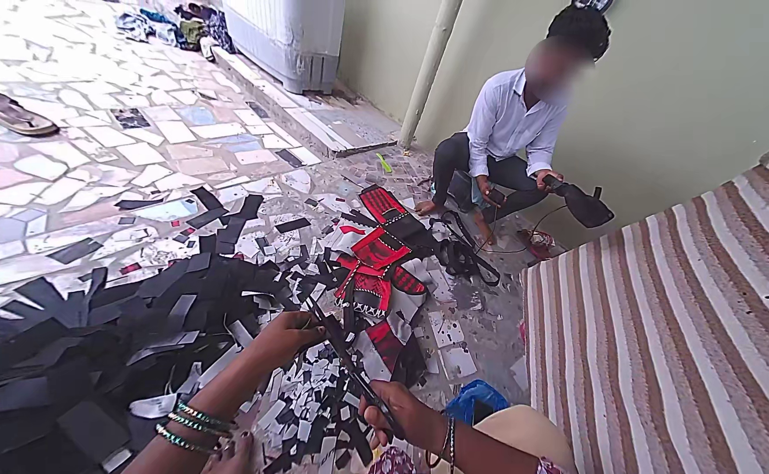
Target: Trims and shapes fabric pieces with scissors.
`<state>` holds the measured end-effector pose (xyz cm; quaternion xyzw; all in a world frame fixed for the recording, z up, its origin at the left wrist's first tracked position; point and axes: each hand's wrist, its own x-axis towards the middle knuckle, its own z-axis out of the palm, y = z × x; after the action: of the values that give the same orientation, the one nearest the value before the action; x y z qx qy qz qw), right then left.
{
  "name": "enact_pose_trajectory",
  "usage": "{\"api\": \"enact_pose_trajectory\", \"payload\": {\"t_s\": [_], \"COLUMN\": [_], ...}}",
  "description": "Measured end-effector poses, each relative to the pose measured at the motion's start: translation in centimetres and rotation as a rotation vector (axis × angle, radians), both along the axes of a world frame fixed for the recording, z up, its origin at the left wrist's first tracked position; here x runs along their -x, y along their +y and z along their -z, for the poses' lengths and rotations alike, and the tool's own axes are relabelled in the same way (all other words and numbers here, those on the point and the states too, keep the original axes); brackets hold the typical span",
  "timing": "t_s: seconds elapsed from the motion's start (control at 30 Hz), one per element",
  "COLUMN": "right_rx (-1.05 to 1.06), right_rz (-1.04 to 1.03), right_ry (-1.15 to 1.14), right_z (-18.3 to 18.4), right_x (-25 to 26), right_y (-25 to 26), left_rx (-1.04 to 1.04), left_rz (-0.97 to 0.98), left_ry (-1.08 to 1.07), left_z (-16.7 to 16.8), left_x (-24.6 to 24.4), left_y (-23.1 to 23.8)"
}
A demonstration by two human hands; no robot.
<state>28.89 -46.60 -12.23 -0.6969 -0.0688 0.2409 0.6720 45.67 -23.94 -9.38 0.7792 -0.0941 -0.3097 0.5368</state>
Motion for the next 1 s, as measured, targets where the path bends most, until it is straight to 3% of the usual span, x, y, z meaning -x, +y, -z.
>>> {"api": "enact_pose_trajectory", "payload": {"t_s": [1.0], "right_rx": [0.067], "right_rz": [-0.027], "right_ry": [0.019], "right_z": [-0.25], "right_x": [0.25], "right_y": [-0.01], "left_rx": [-0.062], "left_rz": [0.004], "left_ry": [0.012], "left_z": [0.47], "left_x": [0.37], "left_y": [-0.36]}}
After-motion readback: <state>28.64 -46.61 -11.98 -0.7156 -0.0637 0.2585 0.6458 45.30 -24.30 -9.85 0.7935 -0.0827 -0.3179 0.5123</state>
